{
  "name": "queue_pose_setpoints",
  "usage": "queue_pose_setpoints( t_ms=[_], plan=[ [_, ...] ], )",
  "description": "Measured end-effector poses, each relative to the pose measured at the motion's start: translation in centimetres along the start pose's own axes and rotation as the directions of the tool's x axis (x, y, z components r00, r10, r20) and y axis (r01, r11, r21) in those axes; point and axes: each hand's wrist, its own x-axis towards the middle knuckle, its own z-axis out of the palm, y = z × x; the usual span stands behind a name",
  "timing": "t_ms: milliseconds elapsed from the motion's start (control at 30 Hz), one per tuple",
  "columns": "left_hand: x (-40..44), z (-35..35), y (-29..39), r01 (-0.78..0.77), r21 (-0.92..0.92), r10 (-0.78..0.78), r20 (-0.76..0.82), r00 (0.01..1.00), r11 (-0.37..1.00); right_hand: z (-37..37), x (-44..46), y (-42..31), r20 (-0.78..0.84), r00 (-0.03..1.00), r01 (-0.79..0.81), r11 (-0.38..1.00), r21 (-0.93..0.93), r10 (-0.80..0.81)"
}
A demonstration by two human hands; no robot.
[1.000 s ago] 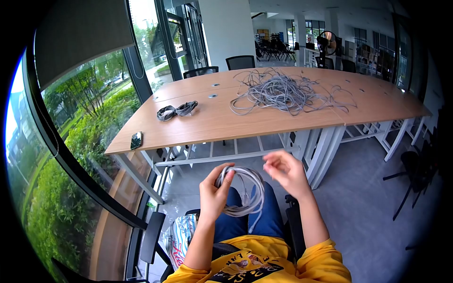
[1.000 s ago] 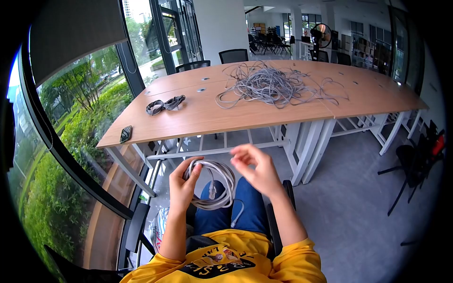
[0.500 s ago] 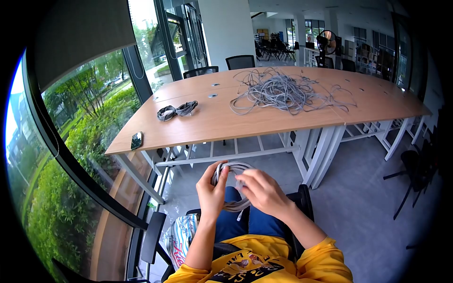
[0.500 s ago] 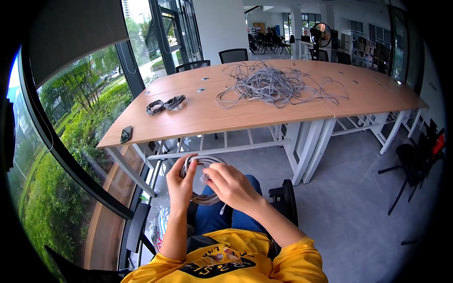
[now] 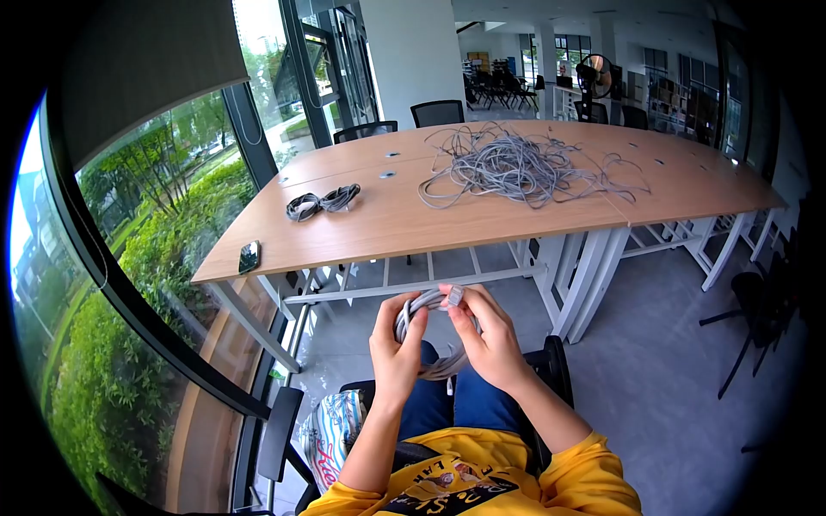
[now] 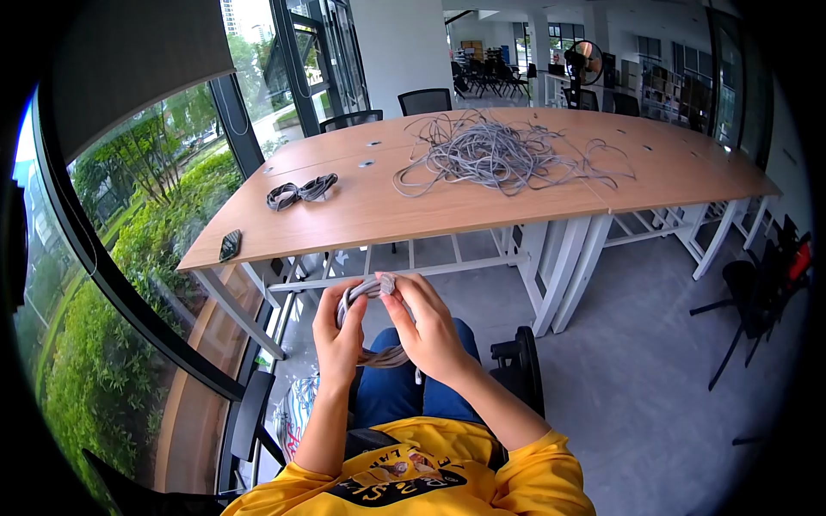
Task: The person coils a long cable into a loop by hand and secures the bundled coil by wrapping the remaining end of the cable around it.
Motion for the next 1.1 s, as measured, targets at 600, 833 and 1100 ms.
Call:
queue_pose_setpoints(
  t_ms=[600,833,1100],
  plan=[
    [0.3,-0.7,-0.4,0.307,-0.241,-0.256,0.220,0.941,0.921,0.2,0.2,-0.4,0.084,0.957,0.291,0.913,-0.285,-0.279],
    [0.0,0.0,0.3,0.228,-0.326,-0.218,0.068,0.974,0.917,0.1,-0.1,-0.3,0.063,0.961,0.278,0.925,-0.261,-0.271],
    [0.3,-0.6,0.2,0.215,-0.290,-0.179,0.146,0.973,0.933,-0.2,0.0,-0.6,0.017,0.982,0.186,0.958,-0.220,-0.187]
  ],
)
